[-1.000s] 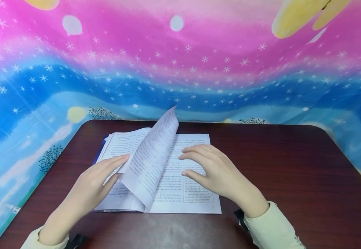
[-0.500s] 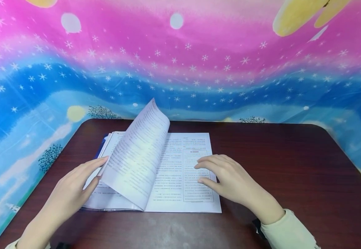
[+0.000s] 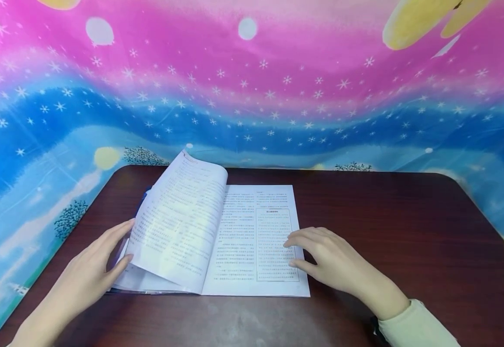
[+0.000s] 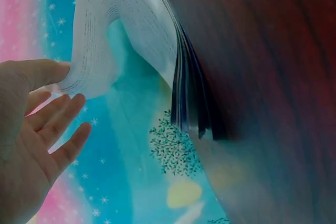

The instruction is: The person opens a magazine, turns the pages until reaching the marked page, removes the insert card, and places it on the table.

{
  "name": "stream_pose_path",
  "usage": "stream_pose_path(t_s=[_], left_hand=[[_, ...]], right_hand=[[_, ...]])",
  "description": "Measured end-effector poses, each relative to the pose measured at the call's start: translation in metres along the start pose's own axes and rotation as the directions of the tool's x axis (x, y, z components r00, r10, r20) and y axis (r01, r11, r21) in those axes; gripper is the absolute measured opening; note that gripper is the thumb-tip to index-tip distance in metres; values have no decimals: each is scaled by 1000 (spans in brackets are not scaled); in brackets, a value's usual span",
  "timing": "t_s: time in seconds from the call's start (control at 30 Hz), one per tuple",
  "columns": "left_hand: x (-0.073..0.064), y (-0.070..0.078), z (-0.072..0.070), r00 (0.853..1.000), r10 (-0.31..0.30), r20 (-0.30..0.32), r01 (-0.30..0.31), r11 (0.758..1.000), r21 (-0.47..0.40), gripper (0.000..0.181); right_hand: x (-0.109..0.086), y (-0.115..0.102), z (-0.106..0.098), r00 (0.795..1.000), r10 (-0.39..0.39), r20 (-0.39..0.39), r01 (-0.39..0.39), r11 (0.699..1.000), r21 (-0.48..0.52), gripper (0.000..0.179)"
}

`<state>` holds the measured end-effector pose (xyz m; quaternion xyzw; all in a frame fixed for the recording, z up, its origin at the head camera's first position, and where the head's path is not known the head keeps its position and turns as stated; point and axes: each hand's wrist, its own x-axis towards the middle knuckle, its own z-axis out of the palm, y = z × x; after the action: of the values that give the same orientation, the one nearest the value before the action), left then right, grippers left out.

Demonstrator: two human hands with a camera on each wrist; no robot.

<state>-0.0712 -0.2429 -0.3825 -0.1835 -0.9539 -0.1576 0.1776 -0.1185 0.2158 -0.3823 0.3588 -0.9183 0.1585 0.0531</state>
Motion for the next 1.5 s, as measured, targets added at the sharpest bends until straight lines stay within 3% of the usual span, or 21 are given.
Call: stream_pose_path(t_s=[0.3,0.47,0.6,0.87,1.17,1.27,1.43,1.5], left_hand=[[-6,-5,0,987,-70,147,70,998,5,70],[-10,-10,3,953,-147,265,146,989,24,68],[-14,-13,7,930,-186,318,178,983,54,66],[-13,-18,8,921,-173,348,162,985,61,75],[-3,-18,9,897,-159,413,168,986,15,66],[2,-18,11,882,-157,443,181,983,-11,67],[6,-16,14,844,-152,514,206,977,-48,70],[5,-16,15,837,-151,527,206,977,-48,71]], right_hand=[[-9,5,3,993,46,106,-48,999,12,42],[-11,8,4,983,81,165,-89,995,44,48],[-12,9,5,969,118,215,-136,988,68,51],[-9,10,6,956,128,266,-157,983,94,56],[-5,8,12,940,135,313,-179,977,118,65],[-2,7,13,930,154,335,-210,968,138,67],[0,6,11,916,187,355,-251,957,144,69],[1,6,11,913,196,357,-258,957,134,69]])
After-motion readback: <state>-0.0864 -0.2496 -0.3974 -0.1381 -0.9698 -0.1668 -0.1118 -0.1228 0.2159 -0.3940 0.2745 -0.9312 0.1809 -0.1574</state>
